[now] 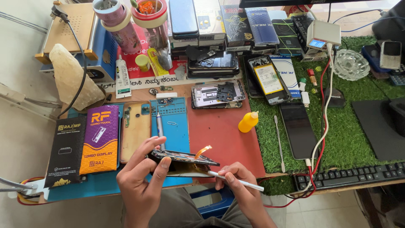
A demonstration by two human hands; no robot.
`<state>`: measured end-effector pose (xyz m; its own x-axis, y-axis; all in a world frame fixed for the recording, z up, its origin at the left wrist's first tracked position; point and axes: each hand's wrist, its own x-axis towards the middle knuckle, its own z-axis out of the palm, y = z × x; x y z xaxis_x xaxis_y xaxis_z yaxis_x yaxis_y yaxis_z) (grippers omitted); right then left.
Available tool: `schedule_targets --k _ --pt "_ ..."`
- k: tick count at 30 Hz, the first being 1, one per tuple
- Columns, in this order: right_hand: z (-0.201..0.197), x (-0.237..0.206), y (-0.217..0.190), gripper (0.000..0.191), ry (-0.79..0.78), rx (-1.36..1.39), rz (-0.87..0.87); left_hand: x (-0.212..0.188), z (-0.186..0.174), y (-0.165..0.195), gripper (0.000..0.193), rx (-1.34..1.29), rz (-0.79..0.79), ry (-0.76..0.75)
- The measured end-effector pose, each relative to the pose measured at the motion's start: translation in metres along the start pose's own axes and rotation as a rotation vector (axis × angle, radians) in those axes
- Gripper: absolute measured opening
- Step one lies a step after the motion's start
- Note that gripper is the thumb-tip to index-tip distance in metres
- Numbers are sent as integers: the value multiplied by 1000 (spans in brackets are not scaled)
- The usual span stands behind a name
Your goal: The person works at a repair bench, applying liquid from a yellow bottle along the edge of a smartphone, then using a white pry tool to work around the display and separate it from the phone body. They peel back the display panel with its attached flex cable and continue prying along the frame edges.
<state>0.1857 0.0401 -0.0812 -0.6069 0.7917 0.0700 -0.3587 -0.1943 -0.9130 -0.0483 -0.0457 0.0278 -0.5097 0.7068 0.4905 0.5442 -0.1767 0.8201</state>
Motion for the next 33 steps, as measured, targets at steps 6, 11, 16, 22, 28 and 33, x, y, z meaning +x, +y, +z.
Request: schedule_targets --k 6,11,16,22,28,33 --pt "13 -4 1 20 47 -136 -53 -1 0 -2 38 14 -17 15" --pt "16 -4 1 19 42 -181 -11 -1 0 -2 38 -8 -8 9" --pt "13 -2 -2 20 -15 -195 -23 0 -1 1 31 1 0 -9" --pt "10 -1 -11 19 -66 -262 15 0 0 2 23 37 22 -32" --pt "8 3 -14 20 -85 -207 47 -1 0 1 28 38 -6 -41" --pt "11 -1 -9 21 -49 -194 -17 0 -1 0 33 29 -1 -48"
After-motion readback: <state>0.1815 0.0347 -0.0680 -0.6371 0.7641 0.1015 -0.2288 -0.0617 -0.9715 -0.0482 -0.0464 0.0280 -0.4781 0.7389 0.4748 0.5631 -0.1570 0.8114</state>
